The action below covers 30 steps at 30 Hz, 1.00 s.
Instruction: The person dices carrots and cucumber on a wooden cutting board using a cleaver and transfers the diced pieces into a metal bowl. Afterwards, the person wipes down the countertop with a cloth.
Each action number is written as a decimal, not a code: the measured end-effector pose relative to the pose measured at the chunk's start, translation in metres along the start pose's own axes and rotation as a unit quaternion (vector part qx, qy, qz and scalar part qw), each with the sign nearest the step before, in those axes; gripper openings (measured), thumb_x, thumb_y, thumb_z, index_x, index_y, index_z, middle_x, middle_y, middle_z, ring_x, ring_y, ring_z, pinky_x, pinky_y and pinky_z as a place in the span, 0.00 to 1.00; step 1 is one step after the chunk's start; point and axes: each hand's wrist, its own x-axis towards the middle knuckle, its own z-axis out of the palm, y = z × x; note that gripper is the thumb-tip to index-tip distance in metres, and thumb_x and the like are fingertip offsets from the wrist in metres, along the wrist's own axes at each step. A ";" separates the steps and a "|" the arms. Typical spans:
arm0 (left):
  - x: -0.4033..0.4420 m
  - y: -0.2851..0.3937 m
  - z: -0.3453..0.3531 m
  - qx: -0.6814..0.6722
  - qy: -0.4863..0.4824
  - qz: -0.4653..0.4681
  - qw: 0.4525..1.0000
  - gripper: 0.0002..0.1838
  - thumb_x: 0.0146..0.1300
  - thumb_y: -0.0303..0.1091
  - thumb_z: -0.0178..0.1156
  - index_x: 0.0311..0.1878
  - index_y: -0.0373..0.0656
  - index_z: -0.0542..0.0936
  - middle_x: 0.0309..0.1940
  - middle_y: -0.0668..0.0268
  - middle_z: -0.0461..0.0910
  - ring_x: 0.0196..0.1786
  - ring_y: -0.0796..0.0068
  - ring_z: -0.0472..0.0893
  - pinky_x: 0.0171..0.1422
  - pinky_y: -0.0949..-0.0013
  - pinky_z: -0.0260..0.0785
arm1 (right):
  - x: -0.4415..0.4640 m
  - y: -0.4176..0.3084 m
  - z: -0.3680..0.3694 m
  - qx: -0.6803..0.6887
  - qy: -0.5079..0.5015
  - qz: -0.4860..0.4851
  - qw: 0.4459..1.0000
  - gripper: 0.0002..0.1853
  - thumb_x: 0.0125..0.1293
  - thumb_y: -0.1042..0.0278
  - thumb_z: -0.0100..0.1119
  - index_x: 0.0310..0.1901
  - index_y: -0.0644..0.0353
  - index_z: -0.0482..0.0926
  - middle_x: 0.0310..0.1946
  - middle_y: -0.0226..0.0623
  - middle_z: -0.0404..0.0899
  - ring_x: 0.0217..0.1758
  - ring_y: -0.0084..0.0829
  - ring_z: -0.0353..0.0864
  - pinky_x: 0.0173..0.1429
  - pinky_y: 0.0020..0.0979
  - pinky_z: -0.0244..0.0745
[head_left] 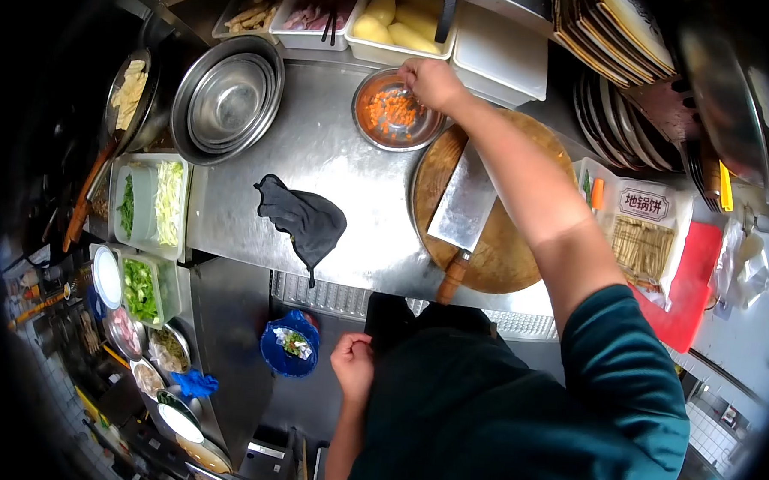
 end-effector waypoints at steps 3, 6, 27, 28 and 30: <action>0.008 0.000 -0.002 0.013 0.000 -0.008 1.000 0.11 0.72 0.17 0.51 0.39 0.36 0.84 0.24 0.71 0.77 0.26 0.85 0.73 0.30 0.76 0.64 | -0.004 0.006 -0.008 0.042 0.002 -0.106 0.994 0.18 0.71 0.73 0.61 0.62 0.55 0.85 0.56 0.46 0.88 0.58 0.49 0.88 0.63 0.45 0.82; 0.017 0.000 0.004 0.086 -0.028 0.068 0.994 0.10 0.70 0.16 0.53 0.41 0.34 0.84 0.28 0.66 0.79 0.28 0.79 0.77 0.33 0.73 0.69 | -0.042 0.001 -0.042 -0.007 0.011 -0.249 0.969 0.25 0.70 0.81 0.61 0.69 0.56 0.81 0.65 0.43 0.85 0.60 0.43 0.89 0.62 0.41 0.84; 0.026 0.084 0.198 0.510 -0.152 0.341 0.775 0.42 0.60 0.23 0.66 0.80 0.34 0.65 0.58 0.40 0.77 0.57 0.36 0.81 0.64 0.47 0.77 | -0.474 0.244 -0.154 0.135 0.270 0.278 0.912 0.12 0.69 0.74 0.68 0.52 0.62 0.88 0.33 0.42 0.88 0.34 0.29 0.86 0.44 0.33 0.82; 0.029 0.087 0.196 0.488 -0.131 0.338 0.794 0.44 0.57 0.22 0.64 0.80 0.30 0.65 0.57 0.40 0.79 0.53 0.38 0.83 0.61 0.48 0.78 | -0.484 0.247 -0.143 0.150 0.268 0.287 0.907 0.12 0.68 0.74 0.69 0.52 0.62 0.88 0.33 0.42 0.88 0.34 0.29 0.86 0.44 0.33 0.82; 0.029 0.092 0.183 0.420 -0.125 0.316 0.842 0.42 0.58 0.21 0.62 0.79 0.30 0.67 0.42 0.50 0.82 0.41 0.55 0.83 0.52 0.57 0.78 | -0.498 0.251 -0.120 0.181 0.260 0.303 0.899 0.13 0.66 0.74 0.71 0.52 0.63 0.88 0.32 0.41 0.88 0.34 0.29 0.86 0.44 0.33 0.81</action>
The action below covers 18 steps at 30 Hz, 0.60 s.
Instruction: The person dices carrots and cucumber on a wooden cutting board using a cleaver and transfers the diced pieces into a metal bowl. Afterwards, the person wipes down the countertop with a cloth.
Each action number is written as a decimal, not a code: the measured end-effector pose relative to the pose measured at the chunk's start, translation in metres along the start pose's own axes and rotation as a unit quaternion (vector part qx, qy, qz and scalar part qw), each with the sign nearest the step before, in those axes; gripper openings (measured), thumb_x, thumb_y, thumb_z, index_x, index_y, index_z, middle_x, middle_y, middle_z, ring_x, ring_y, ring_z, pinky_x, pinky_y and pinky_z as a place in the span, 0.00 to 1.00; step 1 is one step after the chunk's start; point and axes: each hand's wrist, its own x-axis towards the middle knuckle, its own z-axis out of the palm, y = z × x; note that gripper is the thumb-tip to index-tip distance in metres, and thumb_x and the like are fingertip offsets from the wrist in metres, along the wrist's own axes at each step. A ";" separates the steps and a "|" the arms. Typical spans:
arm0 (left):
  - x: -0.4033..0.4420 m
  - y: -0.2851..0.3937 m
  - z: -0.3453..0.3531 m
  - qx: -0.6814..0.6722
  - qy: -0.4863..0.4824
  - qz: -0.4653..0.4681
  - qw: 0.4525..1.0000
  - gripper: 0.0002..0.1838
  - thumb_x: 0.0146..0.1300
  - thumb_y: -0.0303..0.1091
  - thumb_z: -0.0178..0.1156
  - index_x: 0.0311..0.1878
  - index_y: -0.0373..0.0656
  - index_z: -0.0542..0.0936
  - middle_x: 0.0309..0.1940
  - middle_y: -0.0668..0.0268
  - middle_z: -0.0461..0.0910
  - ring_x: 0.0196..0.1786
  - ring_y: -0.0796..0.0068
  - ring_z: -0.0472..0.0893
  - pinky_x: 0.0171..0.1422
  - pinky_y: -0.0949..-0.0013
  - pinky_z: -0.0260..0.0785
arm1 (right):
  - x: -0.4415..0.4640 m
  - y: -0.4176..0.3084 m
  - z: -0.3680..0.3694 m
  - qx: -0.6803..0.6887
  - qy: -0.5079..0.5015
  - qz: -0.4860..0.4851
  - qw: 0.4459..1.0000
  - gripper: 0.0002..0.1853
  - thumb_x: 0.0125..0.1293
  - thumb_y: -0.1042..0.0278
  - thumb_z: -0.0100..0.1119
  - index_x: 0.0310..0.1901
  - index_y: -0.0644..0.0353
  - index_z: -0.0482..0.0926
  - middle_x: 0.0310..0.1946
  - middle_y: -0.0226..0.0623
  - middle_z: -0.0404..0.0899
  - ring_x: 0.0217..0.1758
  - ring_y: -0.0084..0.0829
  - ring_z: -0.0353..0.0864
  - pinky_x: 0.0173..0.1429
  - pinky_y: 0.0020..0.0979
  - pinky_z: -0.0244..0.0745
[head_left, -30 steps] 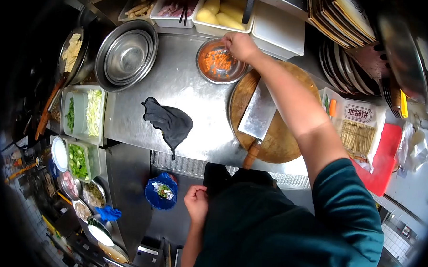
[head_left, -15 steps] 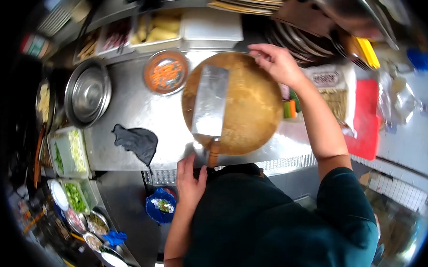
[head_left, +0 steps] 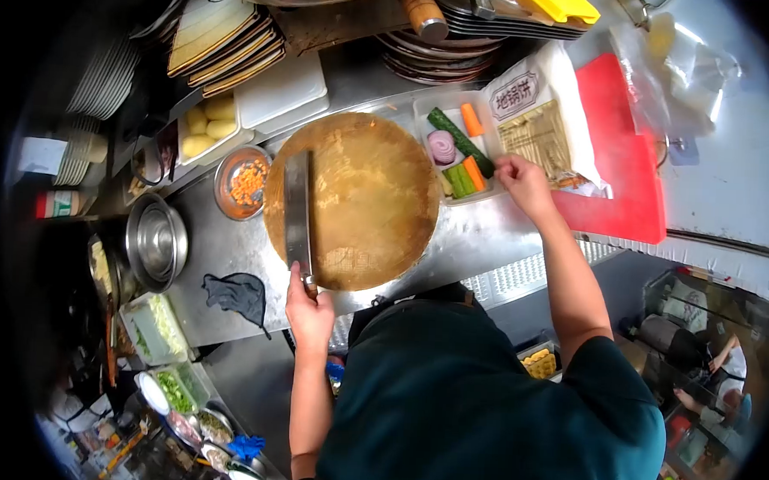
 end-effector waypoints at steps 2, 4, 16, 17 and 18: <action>-0.013 -0.007 -0.011 -0.116 -0.044 -0.095 0.988 0.37 0.63 0.21 0.61 0.78 0.30 0.69 0.28 0.63 0.79 0.29 0.74 0.77 0.38 0.70 0.73 | -0.012 0.014 0.011 0.030 0.001 0.002 1.000 0.14 0.65 0.74 0.73 0.53 0.64 0.88 0.32 0.41 0.88 0.33 0.29 0.85 0.44 0.33 0.81; -0.029 0.006 -0.019 -0.250 -0.059 -0.139 0.956 0.30 0.71 0.20 0.64 0.76 0.33 0.72 0.27 0.72 0.78 0.23 0.83 0.74 0.28 0.76 0.69 | -0.023 0.017 0.003 0.000 0.029 -0.035 0.999 0.15 0.65 0.75 0.72 0.53 0.65 0.88 0.32 0.42 0.87 0.33 0.33 0.86 0.43 0.35 0.81; 0.067 -0.008 -0.043 -0.137 -0.275 -0.129 0.943 0.24 0.68 0.23 0.69 0.67 0.37 0.84 0.28 0.63 0.85 0.23 0.78 0.80 0.29 0.69 0.74 | 0.010 0.042 0.014 -0.087 -0.005 -0.092 0.992 0.13 0.60 0.77 0.71 0.48 0.65 0.87 0.36 0.47 0.88 0.39 0.46 0.89 0.47 0.42 0.84; 0.072 0.015 -0.034 -0.070 -0.216 -0.051 0.973 0.24 0.68 0.24 0.69 0.67 0.38 0.84 0.28 0.61 0.85 0.24 0.77 0.81 0.31 0.67 0.75 | 0.012 0.039 0.017 -0.105 -0.011 -0.089 0.990 0.13 0.60 0.77 0.72 0.47 0.66 0.87 0.35 0.47 0.88 0.38 0.45 0.89 0.46 0.41 0.84; 0.073 0.035 -0.023 -0.002 -0.153 0.028 0.988 0.24 0.68 0.24 0.69 0.67 0.38 0.84 0.29 0.59 0.85 0.26 0.76 0.82 0.34 0.65 0.77 | 0.015 0.039 0.022 -0.113 -0.010 -0.093 0.989 0.13 0.60 0.77 0.72 0.47 0.65 0.87 0.36 0.47 0.88 0.39 0.46 0.89 0.47 0.42 0.84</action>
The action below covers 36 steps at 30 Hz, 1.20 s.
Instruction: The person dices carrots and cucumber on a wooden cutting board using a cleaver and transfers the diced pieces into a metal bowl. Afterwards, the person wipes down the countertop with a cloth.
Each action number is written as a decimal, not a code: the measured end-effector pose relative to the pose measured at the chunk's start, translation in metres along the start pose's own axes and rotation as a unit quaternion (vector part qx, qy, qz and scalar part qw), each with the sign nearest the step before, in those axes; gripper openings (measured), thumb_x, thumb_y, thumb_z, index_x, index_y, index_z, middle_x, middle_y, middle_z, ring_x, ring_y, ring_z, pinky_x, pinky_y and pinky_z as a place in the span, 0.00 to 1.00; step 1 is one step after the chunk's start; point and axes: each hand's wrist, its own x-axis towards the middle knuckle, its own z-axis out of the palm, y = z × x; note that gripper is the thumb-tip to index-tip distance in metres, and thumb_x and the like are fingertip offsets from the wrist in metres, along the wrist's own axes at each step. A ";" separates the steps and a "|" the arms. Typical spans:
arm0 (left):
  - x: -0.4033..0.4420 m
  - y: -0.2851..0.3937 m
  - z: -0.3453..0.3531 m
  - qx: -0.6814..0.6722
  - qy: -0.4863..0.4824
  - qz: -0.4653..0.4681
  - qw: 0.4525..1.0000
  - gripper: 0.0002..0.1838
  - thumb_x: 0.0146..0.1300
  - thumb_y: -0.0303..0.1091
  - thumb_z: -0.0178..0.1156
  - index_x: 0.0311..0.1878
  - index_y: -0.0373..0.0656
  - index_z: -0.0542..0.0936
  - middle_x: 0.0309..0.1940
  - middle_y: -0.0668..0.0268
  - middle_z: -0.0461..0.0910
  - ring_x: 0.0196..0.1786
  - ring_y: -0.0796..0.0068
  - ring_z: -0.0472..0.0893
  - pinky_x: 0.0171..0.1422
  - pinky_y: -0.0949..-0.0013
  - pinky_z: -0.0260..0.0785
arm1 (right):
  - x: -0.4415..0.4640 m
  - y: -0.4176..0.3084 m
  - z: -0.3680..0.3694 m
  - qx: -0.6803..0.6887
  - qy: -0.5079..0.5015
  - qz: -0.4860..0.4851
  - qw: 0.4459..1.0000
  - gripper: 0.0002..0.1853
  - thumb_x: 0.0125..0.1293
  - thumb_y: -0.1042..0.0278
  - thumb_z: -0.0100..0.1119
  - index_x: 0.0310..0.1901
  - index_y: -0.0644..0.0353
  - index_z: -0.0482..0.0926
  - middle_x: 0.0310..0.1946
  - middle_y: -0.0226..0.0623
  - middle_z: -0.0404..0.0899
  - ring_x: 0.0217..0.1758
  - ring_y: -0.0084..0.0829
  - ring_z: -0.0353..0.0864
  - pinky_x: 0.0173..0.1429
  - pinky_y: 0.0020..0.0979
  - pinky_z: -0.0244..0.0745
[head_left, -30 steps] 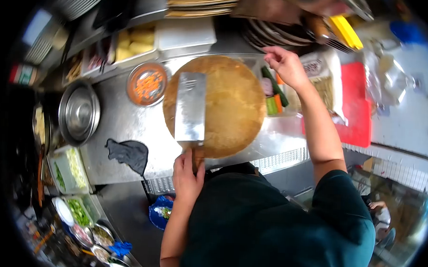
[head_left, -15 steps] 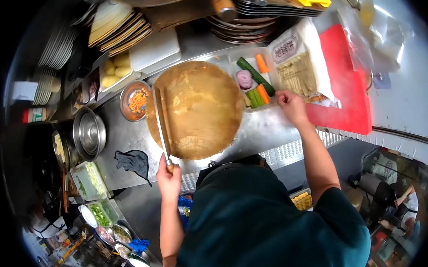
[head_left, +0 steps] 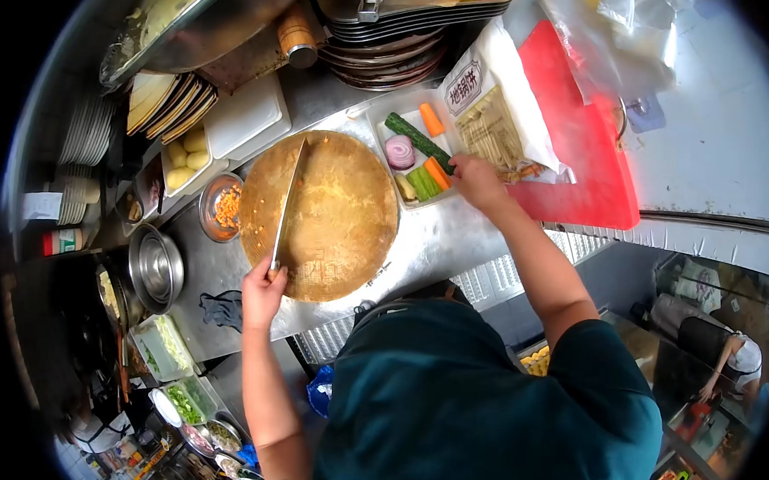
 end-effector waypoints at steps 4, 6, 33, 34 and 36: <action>-0.014 0.038 0.034 0.033 0.079 0.060 0.995 0.23 0.69 0.24 0.69 0.68 0.37 0.83 0.30 0.64 0.83 0.28 0.79 0.77 0.36 0.70 0.74 | 0.009 0.008 0.028 -0.028 0.014 -0.010 0.999 0.12 0.60 0.76 0.71 0.46 0.64 0.87 0.36 0.47 0.89 0.39 0.47 0.90 0.48 0.44 0.84; -0.032 0.035 0.047 -0.106 0.044 0.024 0.993 0.24 0.72 0.23 0.68 0.70 0.35 0.81 0.27 0.77 0.78 0.26 0.88 0.73 0.31 0.76 0.68 | 0.012 0.012 0.035 -0.024 0.015 0.008 1.000 0.13 0.60 0.76 0.70 0.47 0.64 0.87 0.36 0.48 0.88 0.41 0.49 0.89 0.49 0.44 0.84; -0.112 -0.013 0.075 -0.289 0.005 -0.144 0.946 0.24 0.74 0.22 0.65 0.72 0.37 0.79 0.26 0.73 0.80 0.22 0.85 0.75 0.27 0.77 0.68 | 0.012 -0.024 -0.005 0.525 -0.141 0.062 0.837 0.21 0.69 0.87 0.64 0.61 0.59 0.80 0.53 0.32 0.85 0.60 0.26 0.84 0.66 0.29 0.78; -0.111 -0.012 0.075 -0.285 0.004 -0.142 0.948 0.23 0.75 0.22 0.65 0.71 0.38 0.80 0.25 0.73 0.80 0.22 0.85 0.75 0.27 0.77 0.68 | 0.008 -0.037 -0.022 0.552 -0.159 0.069 0.816 0.22 0.69 0.88 0.63 0.63 0.60 0.80 0.54 0.31 0.84 0.62 0.25 0.83 0.68 0.29 0.78; -0.109 -0.012 0.076 -0.294 0.001 -0.134 0.947 0.22 0.75 0.22 0.64 0.71 0.37 0.80 0.25 0.73 0.80 0.22 0.84 0.75 0.26 0.77 0.67 | 0.002 -0.045 -0.030 0.585 -0.177 0.058 0.789 0.22 0.70 0.89 0.62 0.64 0.61 0.79 0.57 0.30 0.83 0.65 0.24 0.82 0.70 0.29 0.77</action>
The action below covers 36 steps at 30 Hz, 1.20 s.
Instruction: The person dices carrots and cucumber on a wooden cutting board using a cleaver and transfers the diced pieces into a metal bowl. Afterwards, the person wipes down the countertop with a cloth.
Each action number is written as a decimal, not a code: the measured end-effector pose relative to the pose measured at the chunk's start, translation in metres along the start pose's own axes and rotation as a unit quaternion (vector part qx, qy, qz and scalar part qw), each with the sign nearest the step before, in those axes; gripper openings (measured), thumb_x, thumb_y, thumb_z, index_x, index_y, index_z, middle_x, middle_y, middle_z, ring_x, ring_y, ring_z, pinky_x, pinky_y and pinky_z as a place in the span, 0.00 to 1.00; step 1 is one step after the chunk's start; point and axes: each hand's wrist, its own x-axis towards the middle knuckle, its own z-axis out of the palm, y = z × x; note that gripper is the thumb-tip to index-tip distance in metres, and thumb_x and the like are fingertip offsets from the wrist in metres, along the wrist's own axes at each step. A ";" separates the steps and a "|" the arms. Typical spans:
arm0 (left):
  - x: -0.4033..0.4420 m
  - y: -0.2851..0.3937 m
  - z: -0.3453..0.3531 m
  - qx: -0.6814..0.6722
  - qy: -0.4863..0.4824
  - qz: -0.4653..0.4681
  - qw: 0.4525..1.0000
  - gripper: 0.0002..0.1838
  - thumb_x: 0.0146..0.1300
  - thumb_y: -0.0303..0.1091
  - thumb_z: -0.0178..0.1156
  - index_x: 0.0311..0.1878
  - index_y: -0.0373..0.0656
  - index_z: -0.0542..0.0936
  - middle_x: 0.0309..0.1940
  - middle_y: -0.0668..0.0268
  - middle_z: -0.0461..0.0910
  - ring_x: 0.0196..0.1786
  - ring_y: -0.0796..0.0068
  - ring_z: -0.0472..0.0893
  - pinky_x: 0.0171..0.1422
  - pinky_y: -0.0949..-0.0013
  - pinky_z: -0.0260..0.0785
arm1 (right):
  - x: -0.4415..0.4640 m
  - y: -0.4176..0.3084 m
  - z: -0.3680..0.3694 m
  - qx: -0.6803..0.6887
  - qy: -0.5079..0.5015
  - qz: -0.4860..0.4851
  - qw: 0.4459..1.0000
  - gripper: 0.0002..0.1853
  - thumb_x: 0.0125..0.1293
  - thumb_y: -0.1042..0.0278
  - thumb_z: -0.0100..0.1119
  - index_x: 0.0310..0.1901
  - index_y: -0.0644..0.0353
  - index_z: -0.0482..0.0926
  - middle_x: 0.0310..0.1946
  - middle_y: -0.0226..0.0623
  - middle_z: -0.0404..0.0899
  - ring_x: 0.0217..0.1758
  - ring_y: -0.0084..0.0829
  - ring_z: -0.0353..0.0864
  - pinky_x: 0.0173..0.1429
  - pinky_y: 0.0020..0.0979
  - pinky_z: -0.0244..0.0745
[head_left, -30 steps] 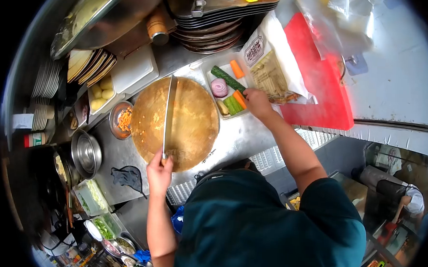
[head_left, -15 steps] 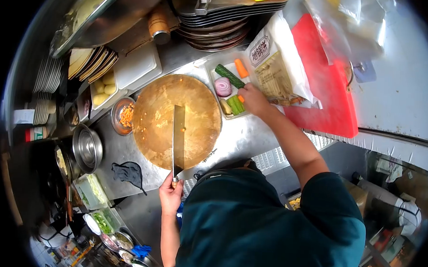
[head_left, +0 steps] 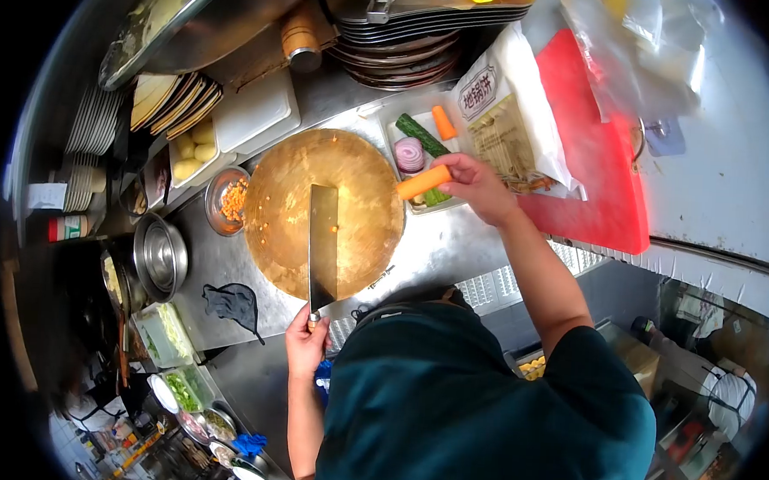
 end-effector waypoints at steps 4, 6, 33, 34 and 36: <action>0.000 -0.001 -0.003 -0.011 -0.003 -0.005 1.000 0.24 0.74 0.21 0.66 0.72 0.36 0.79 0.26 0.74 0.80 0.22 0.85 0.75 0.27 0.77 0.68 | -0.003 0.008 0.010 0.018 -0.032 -0.067 0.997 0.21 0.70 0.88 0.62 0.62 0.61 0.79 0.63 0.35 0.81 0.67 0.28 0.83 0.71 0.29 0.77; 0.000 0.001 -0.002 -0.012 -0.004 -0.008 1.000 0.23 0.74 0.22 0.65 0.72 0.36 0.79 0.25 0.74 0.80 0.22 0.85 0.75 0.27 0.77 0.68 | -0.004 0.008 0.015 0.023 -0.041 -0.106 0.993 0.20 0.70 0.88 0.62 0.61 0.62 0.79 0.64 0.37 0.81 0.67 0.29 0.83 0.70 0.30 0.78; -0.002 0.005 0.001 -0.007 0.001 -0.013 1.000 0.23 0.74 0.21 0.65 0.71 0.38 0.80 0.25 0.74 0.79 0.21 0.85 0.74 0.25 0.76 0.68 | -0.011 -0.005 0.051 0.016 -0.068 -0.153 0.986 0.18 0.72 0.88 0.61 0.60 0.65 0.76 0.65 0.44 0.82 0.69 0.32 0.83 0.75 0.34 0.78; -0.002 0.006 0.001 -0.006 0.000 -0.016 1.000 0.23 0.74 0.21 0.65 0.71 0.38 0.80 0.25 0.74 0.79 0.21 0.85 0.75 0.26 0.76 0.68 | -0.011 -0.004 0.051 0.014 -0.068 -0.159 0.985 0.18 0.72 0.89 0.61 0.61 0.65 0.76 0.65 0.44 0.82 0.69 0.32 0.83 0.75 0.34 0.78; -0.001 0.005 0.000 -0.009 0.001 -0.018 1.000 0.23 0.74 0.21 0.65 0.71 0.38 0.80 0.25 0.74 0.79 0.21 0.85 0.74 0.26 0.76 0.68 | -0.010 -0.003 0.050 0.016 -0.067 -0.164 0.984 0.18 0.72 0.88 0.61 0.61 0.65 0.76 0.64 0.44 0.82 0.69 0.32 0.83 0.75 0.34 0.78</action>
